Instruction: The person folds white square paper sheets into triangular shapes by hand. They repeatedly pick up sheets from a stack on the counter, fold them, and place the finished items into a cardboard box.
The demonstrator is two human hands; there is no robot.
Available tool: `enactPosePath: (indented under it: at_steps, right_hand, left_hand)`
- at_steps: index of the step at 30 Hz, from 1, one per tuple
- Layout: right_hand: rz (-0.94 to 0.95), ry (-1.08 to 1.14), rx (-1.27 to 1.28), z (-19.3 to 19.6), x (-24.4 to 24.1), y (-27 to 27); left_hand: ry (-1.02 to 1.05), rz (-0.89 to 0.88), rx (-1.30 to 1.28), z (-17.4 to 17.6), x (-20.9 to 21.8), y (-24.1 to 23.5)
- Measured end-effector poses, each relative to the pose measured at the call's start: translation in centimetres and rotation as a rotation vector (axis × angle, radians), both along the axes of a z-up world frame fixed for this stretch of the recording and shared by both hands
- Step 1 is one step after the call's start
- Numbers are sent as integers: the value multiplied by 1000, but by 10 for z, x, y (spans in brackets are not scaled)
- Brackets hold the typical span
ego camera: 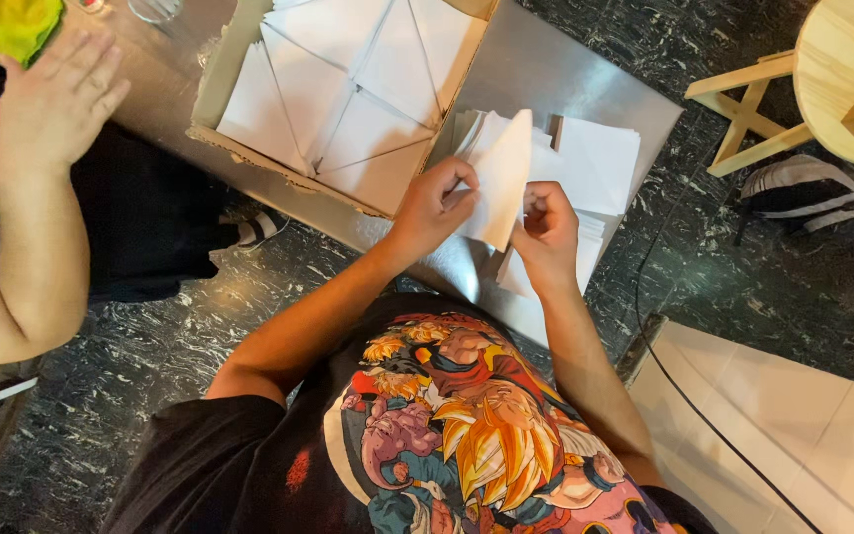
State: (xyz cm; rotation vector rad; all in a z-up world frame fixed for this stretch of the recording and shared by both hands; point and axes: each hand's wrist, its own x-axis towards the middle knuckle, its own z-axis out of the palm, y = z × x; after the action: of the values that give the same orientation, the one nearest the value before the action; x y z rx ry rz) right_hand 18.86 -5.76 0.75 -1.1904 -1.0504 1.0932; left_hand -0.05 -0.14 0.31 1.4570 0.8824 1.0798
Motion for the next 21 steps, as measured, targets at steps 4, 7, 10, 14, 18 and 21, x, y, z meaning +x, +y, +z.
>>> enactPosePath:
  at_steps: [4,7,10,14,18,21]
  right_hand:
    - [-2,-60,30,3,2,-5]
    - [-31,-132,36,18,0,-5]
    - [-53,-164,10,24,5,-5]
    - [-96,-119,-18,18,12,-7]
    - [-142,-55,-31,15,13,-7]
    - [-121,-52,-33,14,14,-9]
  left_hand:
    - [-64,-244,-37,15,0,-8]
    - [-86,-344,-36,9,6,-9]
    - [-119,-330,-49,-14,12,-11]
    - [-342,-243,-255,5,17,-16]
    - [-365,-247,-324,15,21,-17]
    - [-307,-248,-278,-17,28,-16]
